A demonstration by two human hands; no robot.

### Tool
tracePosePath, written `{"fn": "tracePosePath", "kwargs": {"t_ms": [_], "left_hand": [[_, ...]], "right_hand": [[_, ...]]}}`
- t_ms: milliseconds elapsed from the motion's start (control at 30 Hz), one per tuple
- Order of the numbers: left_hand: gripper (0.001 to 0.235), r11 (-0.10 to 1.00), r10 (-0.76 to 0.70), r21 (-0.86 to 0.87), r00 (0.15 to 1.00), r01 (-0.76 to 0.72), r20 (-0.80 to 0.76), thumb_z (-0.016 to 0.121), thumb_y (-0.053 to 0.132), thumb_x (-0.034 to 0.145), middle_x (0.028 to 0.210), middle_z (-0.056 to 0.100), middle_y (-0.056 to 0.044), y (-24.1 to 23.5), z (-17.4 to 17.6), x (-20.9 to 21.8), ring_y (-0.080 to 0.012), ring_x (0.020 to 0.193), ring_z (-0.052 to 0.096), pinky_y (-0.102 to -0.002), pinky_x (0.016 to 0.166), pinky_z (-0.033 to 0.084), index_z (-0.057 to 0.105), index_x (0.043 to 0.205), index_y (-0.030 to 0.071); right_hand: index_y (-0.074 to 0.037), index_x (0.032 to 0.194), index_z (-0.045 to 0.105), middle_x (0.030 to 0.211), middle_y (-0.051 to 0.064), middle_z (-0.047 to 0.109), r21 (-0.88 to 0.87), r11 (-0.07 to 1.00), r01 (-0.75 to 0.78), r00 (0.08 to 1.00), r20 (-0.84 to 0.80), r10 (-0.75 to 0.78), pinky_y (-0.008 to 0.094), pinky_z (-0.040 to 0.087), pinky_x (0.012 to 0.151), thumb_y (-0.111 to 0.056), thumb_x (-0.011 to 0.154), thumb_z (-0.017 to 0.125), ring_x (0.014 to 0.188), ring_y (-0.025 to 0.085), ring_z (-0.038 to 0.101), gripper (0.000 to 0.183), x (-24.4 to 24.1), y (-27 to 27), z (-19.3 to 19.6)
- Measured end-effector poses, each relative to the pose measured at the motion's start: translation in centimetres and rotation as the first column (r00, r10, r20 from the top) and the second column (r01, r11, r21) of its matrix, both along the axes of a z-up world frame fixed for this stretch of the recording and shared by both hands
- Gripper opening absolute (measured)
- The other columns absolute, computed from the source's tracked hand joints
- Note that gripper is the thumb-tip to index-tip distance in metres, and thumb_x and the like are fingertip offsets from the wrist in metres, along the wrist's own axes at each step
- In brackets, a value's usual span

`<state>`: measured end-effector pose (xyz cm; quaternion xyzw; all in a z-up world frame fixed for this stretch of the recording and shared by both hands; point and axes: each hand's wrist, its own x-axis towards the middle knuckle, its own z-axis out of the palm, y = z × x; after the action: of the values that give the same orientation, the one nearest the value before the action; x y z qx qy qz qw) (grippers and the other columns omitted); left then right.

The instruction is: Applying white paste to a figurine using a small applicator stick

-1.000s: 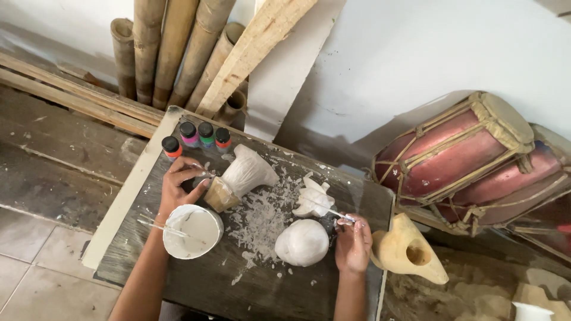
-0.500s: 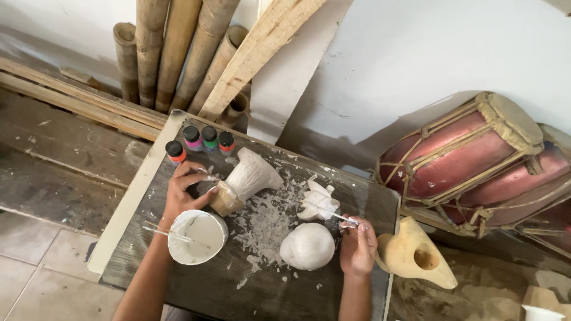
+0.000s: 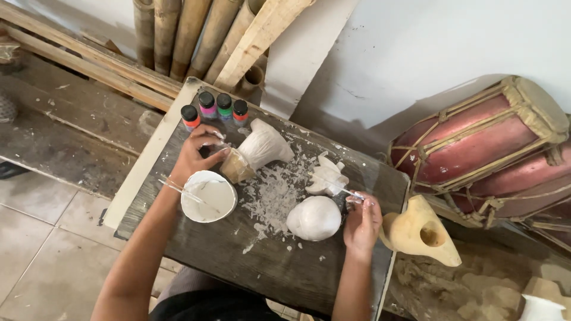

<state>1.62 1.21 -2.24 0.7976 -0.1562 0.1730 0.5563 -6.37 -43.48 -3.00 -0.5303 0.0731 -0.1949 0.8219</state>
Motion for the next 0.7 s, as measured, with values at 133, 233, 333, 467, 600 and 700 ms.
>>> {"fn": "tracePosePath", "kwargs": {"t_ms": [133,233,333,467,600,700], "left_hand": [[0.033,0.988,-0.147,0.046,0.987,0.15,-0.068,0.089,0.02,0.08,0.106,0.068,-0.025,1.0,2.5,1.6,-0.0398,0.094,0.07,-0.043,0.084,0.055,0.073,0.091,-0.007],[0.041,0.959,-0.237,0.11,0.954,0.26,-0.184,0.089,0.022,0.077,0.105,0.066,-0.032,1.3,5.5,1.8,-0.0408,0.078,0.069,-0.041,0.069,0.059,0.073,0.094,-0.012],[0.041,0.89,-0.309,0.225,0.888,0.397,-0.341,0.085,0.029,0.079,0.103,0.068,-0.035,1.4,8.8,2.0,-0.0525,0.091,0.07,-0.053,0.081,0.059,0.076,0.091,-0.01],[0.048,0.738,-0.258,0.347,0.718,0.579,-0.647,0.079,0.049,0.081,0.083,0.077,-0.021,0.9,8.6,3.4,-0.0381,0.085,0.076,-0.046,0.078,0.058,0.08,0.08,0.0],[0.064,0.604,0.038,0.492,0.594,0.627,-0.804,0.079,0.075,0.065,0.074,0.079,-0.01,-1.4,11.1,4.8,-0.0293,0.079,0.076,-0.037,0.077,0.056,0.081,0.068,0.011],[0.077,0.457,0.144,0.629,0.646,0.629,-0.75,0.079,0.09,0.05,0.07,0.077,-0.006,-2.1,8.1,6.4,-0.0267,0.074,0.076,-0.034,0.07,0.058,0.083,0.07,0.016]], "right_hand": [[-0.006,0.106,0.068,0.107,0.019,0.071,0.031,0.999,0.011,1.0,0.019,-0.012,0.033,0.058,0.079,-0.02,0.105,0.059,0.087,0.026,0.074,0.016,0.4,0.0,0.0],[-0.008,0.106,0.068,0.107,0.013,0.073,0.068,0.998,0.001,1.0,-0.002,0.0,0.03,0.059,0.08,-0.021,0.106,0.059,0.088,0.021,0.074,0.016,-0.1,0.4,1.0],[-0.011,0.106,0.068,0.108,0.013,0.072,0.119,0.993,-0.003,1.0,-0.003,0.004,0.032,0.062,0.078,-0.023,0.105,0.06,0.089,0.022,0.074,0.015,-0.1,0.6,1.8],[-0.012,0.107,0.067,0.104,0.011,0.072,0.106,0.994,0.006,0.998,-0.055,0.0,0.032,0.059,0.079,-0.03,0.104,0.061,0.088,0.017,0.071,0.018,-0.9,1.7,3.1],[-0.011,0.107,0.066,0.101,0.011,0.072,0.104,0.994,0.034,0.999,-0.041,-0.03,0.033,0.06,0.079,-0.031,0.103,0.062,0.086,0.017,0.07,0.021,-1.2,1.6,3.1],[-0.013,0.105,0.064,0.108,0.012,0.071,0.088,0.995,0.04,0.999,-0.006,-0.04,0.032,0.059,0.078,-0.029,0.104,0.06,0.089,0.018,0.07,0.016,-1.6,1.3,3.9]]}}
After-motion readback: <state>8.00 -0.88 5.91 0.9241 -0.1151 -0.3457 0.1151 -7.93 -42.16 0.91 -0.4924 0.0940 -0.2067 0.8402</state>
